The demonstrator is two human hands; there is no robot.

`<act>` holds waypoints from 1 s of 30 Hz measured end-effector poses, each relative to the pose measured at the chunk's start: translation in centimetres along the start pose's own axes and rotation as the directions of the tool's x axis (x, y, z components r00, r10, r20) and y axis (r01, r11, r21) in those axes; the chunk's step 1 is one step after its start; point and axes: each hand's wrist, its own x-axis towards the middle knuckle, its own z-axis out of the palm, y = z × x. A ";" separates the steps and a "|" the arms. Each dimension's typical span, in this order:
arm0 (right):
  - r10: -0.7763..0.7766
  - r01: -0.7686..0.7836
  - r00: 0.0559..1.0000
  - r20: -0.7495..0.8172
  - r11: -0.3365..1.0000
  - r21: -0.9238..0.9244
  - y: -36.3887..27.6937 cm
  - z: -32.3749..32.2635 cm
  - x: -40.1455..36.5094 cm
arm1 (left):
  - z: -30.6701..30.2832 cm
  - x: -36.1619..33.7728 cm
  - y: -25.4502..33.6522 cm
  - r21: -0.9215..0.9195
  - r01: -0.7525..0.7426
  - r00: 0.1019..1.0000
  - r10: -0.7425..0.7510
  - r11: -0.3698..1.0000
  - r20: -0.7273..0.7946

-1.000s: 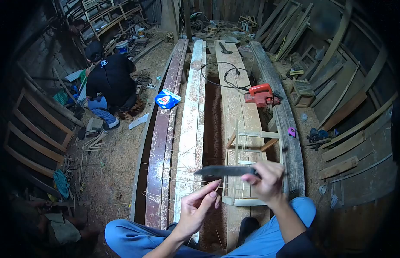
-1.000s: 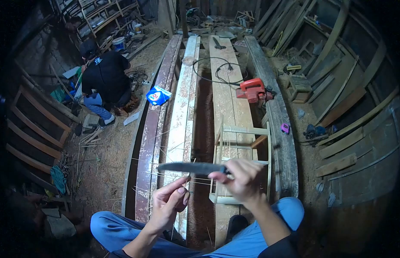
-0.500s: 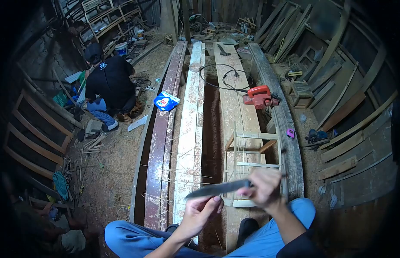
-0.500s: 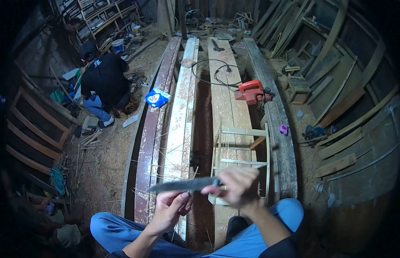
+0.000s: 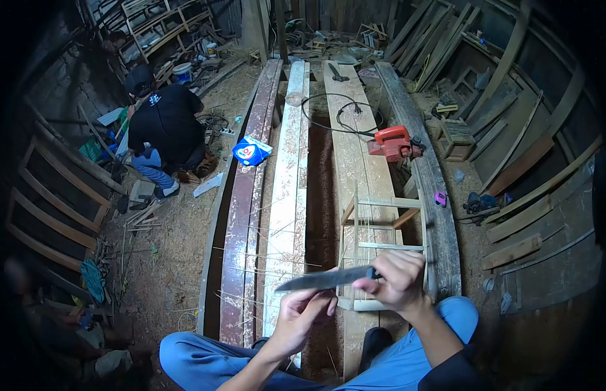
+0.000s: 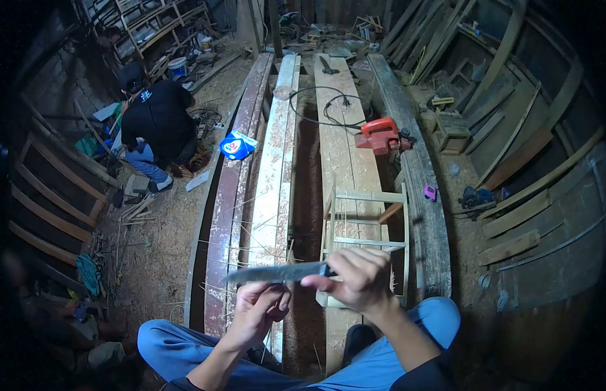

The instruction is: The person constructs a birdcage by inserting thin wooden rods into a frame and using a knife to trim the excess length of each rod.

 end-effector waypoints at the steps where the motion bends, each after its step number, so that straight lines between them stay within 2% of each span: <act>1: -0.004 0.004 1.000 -0.001 1.000 -0.002 0.2 0.0 0.1 | 0.0 0.2 0.2 0.008 0.008 1.000 -0.008 1.000 0.026; 3: 0.046 -0.044 0.996 -0.078 0.999 0.025 0.5 0.1 0.1 | 0.2 0.1 0.3 0.006 0.002 1.000 -0.002 1.000 0.010; 4: 0.063 -0.064 0.997 0.038 0.997 0.034 0.1 -0.4 -0.3 | 0.2 0.1 0.1 -0.006 -0.005 1.000 0.006 1.000 0.020; 6: 0.014 -0.016 0.999 0.035 0.997 0.070 -0.9 0.4 -0.4 | 0.4 0.1 0.1 -0.019 -0.013 1.000 0.014 1.000 0.027; 9: -0.039 0.035 0.998 0.040 0.995 0.094 -0.9 0.3 -0.1 | 0.7 -0.1 0.2 0.007 -0.007 0.998 0.008 1.000 -0.065; 11: 0.086 -0.086 0.996 0.015 0.996 0.020 0.1 0.0 -0.2 | -0.2 0.2 -0.2 0.004 -0.051 0.999 0.051 0.999 0.010; 12: 0.090 -0.089 0.994 -0.059 0.996 0.015 0.6 0.1 0.1 | 0.4 0.1 0.5 0.023 -0.033 0.999 0.033 0.999 -0.007; 13: 0.087 -0.087 0.994 -0.059 0.996 0.012 0.5 0.1 0.1 | 0.2 0.2 0.3 0.021 -0.035 0.999 0.035 0.999 -0.005; 17: 0.013 -0.015 0.999 0.036 0.999 0.050 -0.9 1.0 -0.7 | 0.2 0.4 -0.2 0.043 -0.082 0.997 0.083 0.996 -0.002; 19: -0.049 0.048 0.997 0.062 0.999 0.017 -1.1 0.7 -0.2 | 0.6 0.3 -0.2 0.074 -0.076 0.992 0.083 0.994 -0.100; 20: -0.022 0.022 0.999 0.027 1.000 -0.006 -0.6 0.4 0.0 | -0.3 0.5 -0.5 0.093 -0.109 0.994 0.111 0.990 -0.017; 21: -0.023 0.023 0.999 0.028 1.000 -0.006 -0.3 0.3 0.1 | -0.6 0.4 -0.4 0.092 -0.109 0.994 0.111 0.990 -0.018; 23: 0.108 -0.106 0.993 -0.039 0.993 0.046 0.3 0.2 0.1 | -0.7 0.4 -0.4 0.027 -0.038 0.999 0.039 0.999 -0.026; 24: 0.103 -0.104 0.994 0.023 0.992 0.067 -0.1 0.5 -0.5 | -0.7 0.6 -0.5 0.009 -0.115 0.993 0.115 0.993 0.022; 25: 0.048 -0.052 0.998 0.044 0.994 0.099 -0.8 0.8 -0.7 | -0.5 0.5 -0.6 0.008 -0.117 0.993 0.117 0.993 0.024; 27: -0.068 0.073 0.996 -0.066 0.995 0.075 -1.2 2.3 -0.9 | 0.2 0.1 -0.6 0.075 -0.058 0.987 0.069 0.995 -0.146; 30: 0.000 -0.001 1.000 -0.004 1.000 -0.014 0.2 0.9 -0.6 | -0.2 0.4 -0.3 0.064 -0.054 0.993 0.060 0.996 -0.101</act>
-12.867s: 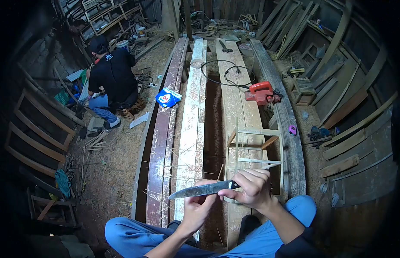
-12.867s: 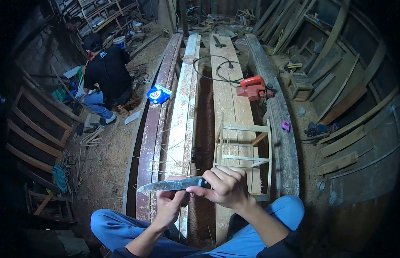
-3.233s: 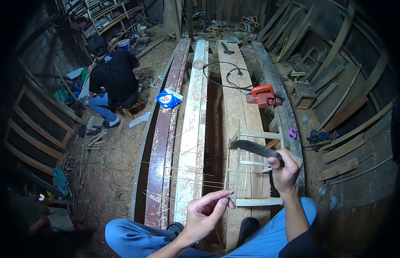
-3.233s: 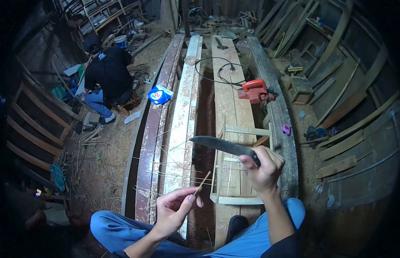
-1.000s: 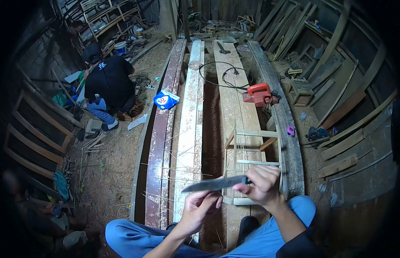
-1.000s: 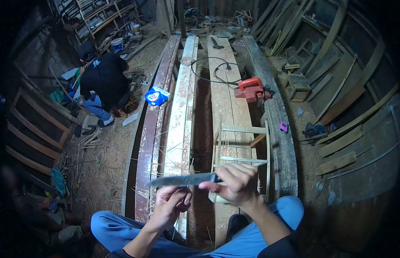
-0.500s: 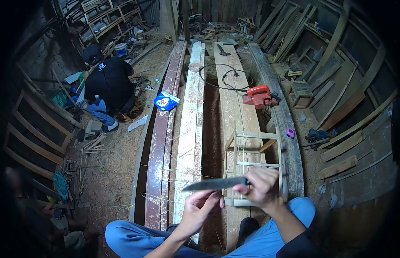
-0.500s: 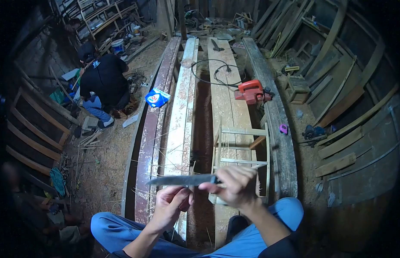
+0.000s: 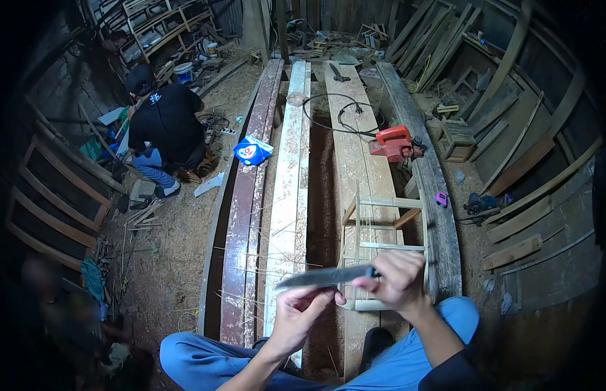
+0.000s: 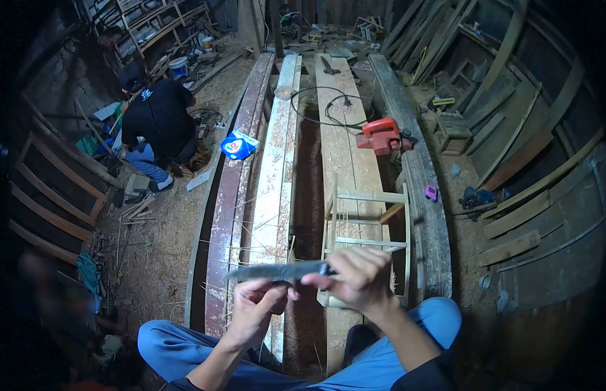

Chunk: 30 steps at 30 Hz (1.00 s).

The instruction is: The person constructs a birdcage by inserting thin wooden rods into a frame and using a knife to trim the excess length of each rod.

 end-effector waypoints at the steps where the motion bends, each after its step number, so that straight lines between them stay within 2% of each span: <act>1: -0.003 0.003 1.000 -0.001 1.000 0.001 0.6 -0.2 0.3 | -0.1 0.2 0.2 -0.019 -0.022 0.999 0.022 1.000 0.044; 3: 0.051 -0.054 0.990 -0.129 0.998 -0.025 1.4 -0.3 0.6 | 0.0 0.0 0.4 -0.021 -0.005 1.000 0.006 1.000 0.021; 5: 0.016 -0.017 0.998 0.056 1.000 0.023 0.0 -0.7 -0.1 | -0.6 0.1 -0.8 -0.056 -0.018 0.998 0.021 0.998 0.060; 7: -0.099 0.098 0.995 0.003 0.993 0.067 -1.6 0.2 0.2 | -1.5 0.2 -1.5 -0.001 -0.004 0.999 0.004 1.000 0.051; 9: -0.031 0.028 0.999 0.029 0.995 0.099 -1.3 -0.1 0.1 | -2.1 0.0 -1.9 0.107 0.039 0.999 -0.042 0.994 0.029; 10: 0.041 -0.041 0.999 0.014 0.998 0.057 -0.4 -0.5 0.4 | -0.2 0.3 -0.3 -0.065 -0.021 0.999 0.022 0.998 0.026; 11: 0.106 -0.106 0.994 -0.006 0.994 0.014 0.4 -0.9 0.7 | 0.1 0.3 0.0 -0.067 -0.022 0.999 0.024 0.998 0.026; 12: 0.157 -0.154 0.981 -0.113 0.987 0.036 1.1 -0.2 0.8 | 0.4 0.3 0.3 -0.053 -0.018 1.000 0.018 0.998 -0.002; 13: 0.153 -0.150 0.982 -0.114 0.988 0.035 1.0 -0.3 0.6 | 0.5 0.3 0.5 -0.039 -0.013 0.999 0.011 0.999 -0.031; 15: 0.053 -0.056 0.995 0.087 0.998 0.023 0.0 -0.6 0.2 | -0.2 0.4 -0.6 0.013 -0.034 0.998 0.034 0.999 -0.053; 16: -0.032 0.029 0.998 0.060 0.998 0.047 -0.9 0.3 0.0 | -0.5 0.3 -1.0 0.067 -0.048 0.996 0.053 0.997 -0.074; 17: -0.029 0.026 0.998 0.061 0.998 0.049 -0.8 0.5 0.0 | -0.8 0.3 -1.2 0.068 -0.045 0.996 0.050 0.997 -0.075; 19: 0.018 -0.020 0.996 0.087 0.999 0.030 -0.5 0.6 -0.1 | -0.9 0.6 -0.8 0.123 -0.011 1.000 0.013 0.992 -0.023; 20: 0.061 -0.061 0.998 0.017 0.998 0.003 0.6 0.9 -0.3 | -0.5 0.7 -0.4 0.026 -0.022 0.999 0.022 0.999 -0.034; 23: 0.133 -0.133 0.991 -0.030 0.991 0.028 1.0 0.0 0.5 | 0.2 0.6 -0.1 0.082 -0.084 0.994 0.090 0.993 -0.069; 25: 0.057 -0.067 0.991 0.121 0.994 0.085 -0.6 0.3 -0.1 | 0.0 0.3 -0.4 0.128 -0.077 0.992 0.089 0.989 -0.088; 27: -0.011 0.006 0.999 0.045 0.992 0.122 -1.4 1.9 -0.6 | 0.0 0.2 -0.4 0.177 -0.060 0.991 0.080 0.982 -0.107; 29: 0.018 -0.023 0.998 0.056 0.996 0.083 -0.6 1.0 -0.1 | 0.2 0.2 0.0 0.131 -0.029 0.993 0.043 0.991 -0.108; 30: 0.040 -0.043 0.997 0.062 0.998 0.046 -0.1 0.6 0.1 | -0.2 0.5 0.2 0.118 -0.046 0.998 0.050 0.992 -0.034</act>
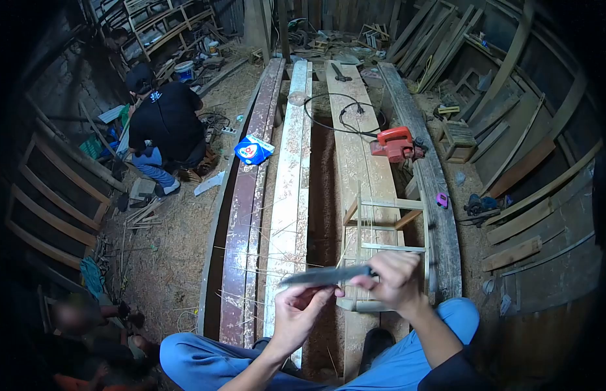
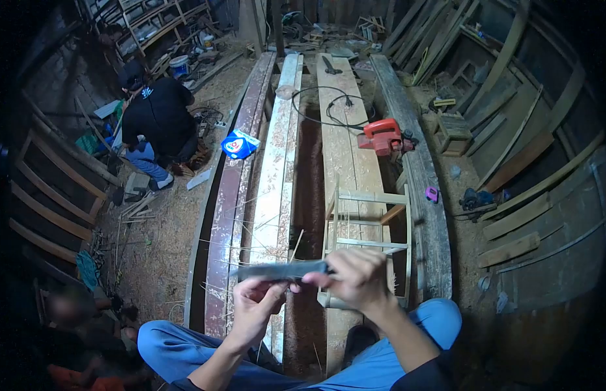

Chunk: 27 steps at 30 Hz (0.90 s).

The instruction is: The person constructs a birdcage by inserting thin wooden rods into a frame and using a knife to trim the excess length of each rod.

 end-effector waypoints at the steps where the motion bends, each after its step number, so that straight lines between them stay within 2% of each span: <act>1: -0.005 0.005 1.000 -0.001 1.000 0.001 0.5 0.0 0.0 | 0.1 0.0 0.0 -0.001 -0.005 1.000 0.005 1.000 -0.003; 3: 0.135 -0.133 0.986 -0.101 0.991 0.027 1.1 0.1 0.1 | 0.4 -0.1 0.0 -0.015 -0.025 1.000 0.025 1.000 -0.012; 5: 0.047 -0.048 0.998 0.029 0.998 0.034 -0.3 0.0 -0.2 | 0.5 0.0 -0.3 -0.020 -0.019 0.999 0.018 1.000 -0.028; 7: -0.046 0.046 0.999 0.004 0.996 0.071 -1.1 1.3 -0.7 | 0.1 -0.3 -1.1 -0.013 0.002 0.998 -0.003 1.000 -0.057; 9: -0.016 0.016 1.000 -0.008 0.999 0.033 -0.3 0.9 -0.4 | -0.2 -0.2 -0.9 0.004 0.024 0.999 -0.024 1.000 -0.037; 10: 0.009 -0.009 1.000 -0.021 1.000 -0.010 0.2 0.5 -0.2 | -0.1 0.0 -0.6 -0.065 0.001 1.000 -0.001 0.998 0.009; 11: 0.007 -0.007 1.000 -0.021 1.000 -0.012 0.7 0.3 -0.2 | 0.0 0.1 -0.4 -0.135 -0.023 0.998 0.031 0.991 0.054; 13: 0.112 -0.109 0.988 -0.109 0.993 0.038 1.3 0.0 0.1 | -0.2 0.0 -0.4 -0.149 -0.034 0.996 0.047 0.988 0.082; 15: 0.042 -0.042 0.999 0.002 0.995 0.089 0.0 0.1 -0.3 | -1.1 0.3 -0.9 -0.146 0.110 0.980 -0.083 0.983 0.178; 17: -0.073 0.072 0.997 0.015 0.993 0.089 -1.3 0.9 -0.5 | -0.3 -0.2 -0.6 -0.165 0.081 0.981 -0.049 0.983 0.190; 19: -0.060 0.056 0.996 0.063 0.996 0.071 -1.0 0.3 -0.3 | 0.5 -0.2 -0.2 -0.186 0.141 0.988 -0.128 0.972 0.081; 20: -0.029 0.028 0.999 0.018 0.999 0.039 -0.3 0.2 -0.3 | -0.2 0.2 -1.0 -0.199 0.085 0.986 -0.054 0.976 0.155; 21: -0.003 0.003 1.000 -0.029 1.000 0.007 0.3 0.1 -0.2 | -0.6 0.1 -0.8 -0.200 0.084 0.987 -0.053 0.976 0.153; 22: 0.098 -0.097 0.994 -0.040 0.995 0.020 0.6 -0.4 0.1 | -0.8 0.2 -0.6 -0.197 0.124 0.977 -0.086 0.973 0.195; 23: 0.097 -0.096 0.994 -0.041 0.995 0.019 0.7 -0.4 0.0 | -0.9 0.2 -0.5 -0.191 0.167 0.964 -0.119 0.967 0.237; 25: 0.058 -0.058 0.998 -0.001 0.998 0.030 0.8 -0.5 -0.5 | -0.6 -0.1 -0.7 -0.205 0.182 0.959 -0.128 0.962 0.252; 26: -0.025 0.023 0.999 0.034 0.998 0.066 0.2 0.0 -0.9 | -0.1 -0.3 -0.8 -0.184 0.195 0.969 -0.161 0.963 0.185; 27: -0.083 0.083 0.997 0.005 0.994 0.078 -0.6 0.5 -0.9 | 0.3 -0.6 -0.7 -0.162 0.210 0.975 -0.192 0.964 0.115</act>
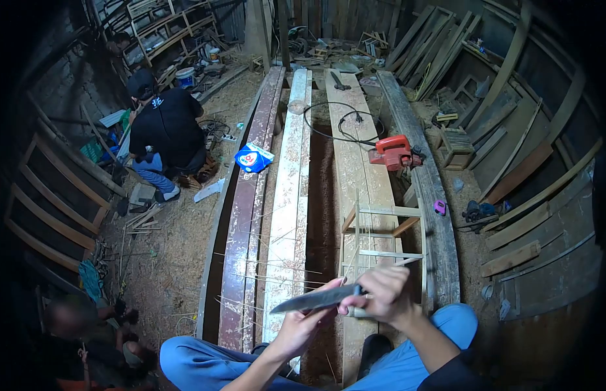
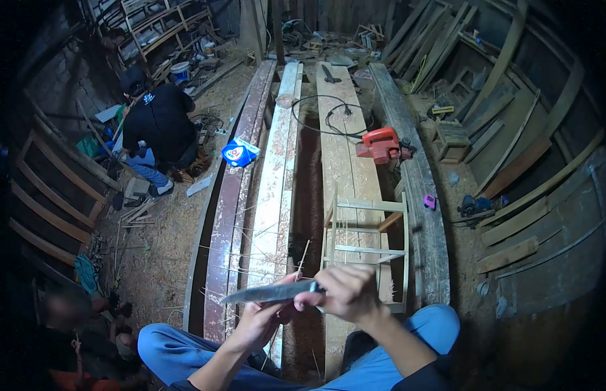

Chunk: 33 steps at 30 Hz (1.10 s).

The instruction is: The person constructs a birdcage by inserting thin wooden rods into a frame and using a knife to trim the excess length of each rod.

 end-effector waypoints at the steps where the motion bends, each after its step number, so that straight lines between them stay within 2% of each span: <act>1: -0.007 0.007 1.000 -0.022 1.000 0.009 -0.3 0.0 0.4 | 0.5 -0.2 0.6 -0.052 -0.001 1.000 0.000 0.999 -0.010; 2: -0.011 0.012 0.999 -0.044 1.000 0.017 -0.4 -0.1 0.8 | 0.2 0.0 0.5 -0.050 0.003 1.000 -0.004 0.999 -0.010; 4: 0.037 -0.038 0.998 -0.046 0.999 -0.026 0.9 -0.7 0.6 | -0.7 0.6 0.2 -0.050 -0.093 0.991 0.097 0.994 0.093; 5: 0.076 -0.079 0.996 -0.055 0.994 -0.071 1.6 -1.0 0.6 | -1.1 0.7 0.4 -0.090 -0.054 0.990 0.065 0.994 0.125; 8: 0.102 -0.110 0.987 -0.123 0.992 -0.060 2.2 -1.5 0.8 | 0.0 0.3 0.8 -0.044 -0.087 0.995 0.089 0.995 0.053; 9: 0.085 -0.086 0.996 -0.016 0.996 -0.019 1.5 -1.7 0.5 | -0.4 0.3 0.5 -0.012 -0.054 0.995 0.055 0.998 0.086; 10: 0.028 -0.028 1.000 0.003 0.999 -0.019 0.7 -1.2 0.3 | -0.4 0.2 0.2 -0.014 -0.054 0.995 0.055 0.998 0.085; 13: -0.031 0.031 0.997 -0.073 0.999 -0.008 0.1 -0.3 0.6 | -0.1 -0.1 0.4 -0.052 0.041 0.999 -0.040 0.998 0.034; 15: 0.063 -0.071 0.994 -0.085 0.993 -0.091 1.6 -1.3 1.0 | -0.6 0.2 0.6 -0.043 0.036 0.996 -0.032 0.998 0.089; 16: 0.142 -0.150 0.983 -0.116 0.986 -0.065 2.1 -1.6 1.1 | -0.4 0.1 1.0 -0.042 0.057 0.994 -0.052 0.998 0.097; 18: 0.149 -0.158 0.983 -0.105 0.984 -0.083 1.7 -2.0 1.4 | 0.1 0.0 1.2 -0.033 0.056 0.995 -0.053 0.998 0.087; 20: 0.050 -0.049 0.999 0.012 0.998 -0.049 0.6 -1.1 0.5 | 0.6 0.1 1.2 -0.026 0.050 0.996 -0.048 0.998 0.075; 21: -0.049 0.045 0.996 -0.079 0.998 -0.052 0.4 -0.1 0.7 | 0.9 0.0 1.2 -0.036 0.043 0.998 -0.041 0.998 0.037; 22: -0.044 0.040 0.996 -0.078 0.998 -0.049 0.4 -0.3 0.6 | 0.9 -0.2 1.1 -0.045 0.038 0.999 -0.038 0.998 -0.002; 23: -0.006 0.003 0.999 -0.049 0.997 -0.077 0.6 -0.9 0.8 | -0.1 0.2 0.3 -0.052 -0.003 0.998 0.007 0.999 0.069; 24: 0.029 -0.031 0.999 -0.020 0.994 -0.108 1.0 -1.4 1.1 | -0.3 0.2 0.2 -0.053 0.000 0.998 0.004 0.999 0.067; 26: 0.173 -0.183 0.978 -0.114 0.979 -0.090 2.2 -1.8 1.1 | -0.4 0.4 0.5 -0.015 -0.054 0.995 0.055 0.998 0.086; 28: 0.173 -0.185 0.977 -0.124 0.978 -0.094 1.8 -2.0 1.3 | 0.1 0.5 0.9 0.008 -0.091 0.993 0.090 0.996 0.082; 30: 0.069 -0.073 0.997 -0.046 0.993 -0.098 0.7 -1.1 0.9 | -0.1 0.8 0.3 0.075 -0.198 0.980 0.197 0.977 0.027; 31: 0.067 -0.064 0.997 0.033 0.994 -0.085 -0.4 -0.7 0.6 | -0.4 0.7 0.2 0.118 -0.182 0.983 0.182 0.976 0.006; 33: 0.062 -0.061 0.998 0.013 0.995 -0.077 -0.6 -0.7 0.9 | -0.4 0.4 -0.1 0.161 -0.161 0.985 0.170 0.974 -0.041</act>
